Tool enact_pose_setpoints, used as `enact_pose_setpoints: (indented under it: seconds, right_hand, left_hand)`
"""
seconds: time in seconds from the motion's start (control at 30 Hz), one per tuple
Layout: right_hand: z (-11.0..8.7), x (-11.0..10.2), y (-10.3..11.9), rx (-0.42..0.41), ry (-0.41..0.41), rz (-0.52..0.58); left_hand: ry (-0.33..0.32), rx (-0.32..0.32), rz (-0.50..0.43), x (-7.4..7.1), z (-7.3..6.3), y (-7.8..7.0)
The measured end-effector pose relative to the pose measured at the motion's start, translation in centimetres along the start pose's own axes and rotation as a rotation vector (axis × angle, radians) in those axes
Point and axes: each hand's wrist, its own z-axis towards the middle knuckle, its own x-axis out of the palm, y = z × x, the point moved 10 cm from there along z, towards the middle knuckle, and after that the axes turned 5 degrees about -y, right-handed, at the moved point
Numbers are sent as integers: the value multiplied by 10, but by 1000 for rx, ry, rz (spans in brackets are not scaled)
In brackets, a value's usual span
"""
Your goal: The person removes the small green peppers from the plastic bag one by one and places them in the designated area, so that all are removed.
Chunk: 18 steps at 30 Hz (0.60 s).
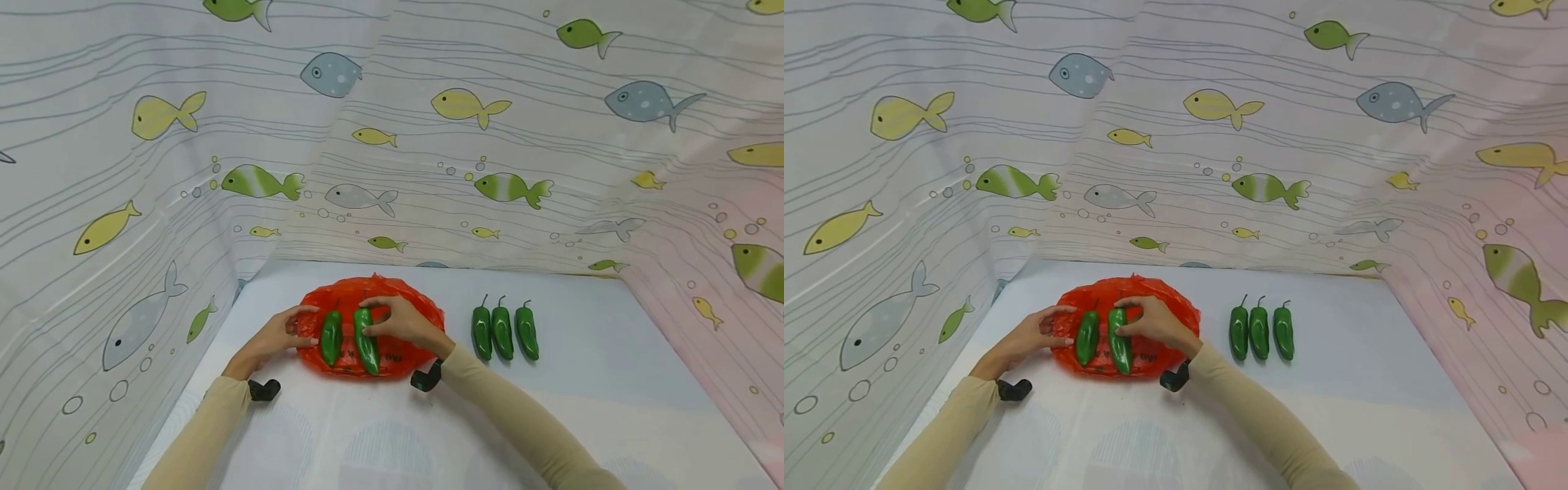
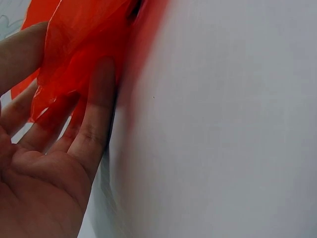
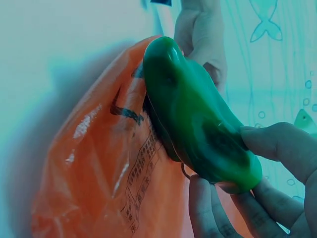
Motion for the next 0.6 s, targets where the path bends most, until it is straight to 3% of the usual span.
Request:
enact_pose_setpoints:
  seconds: [0.27, 0.6]
  right_hand:
    - [-9, -9, 2, 9, -2, -3]
    - [-16, -29, 6, -37, -22, -2]
  left_hand:
    - [-4, -18, 4, -2, 0, 2]
    - [2, -15, -7, -2, -1, 2]
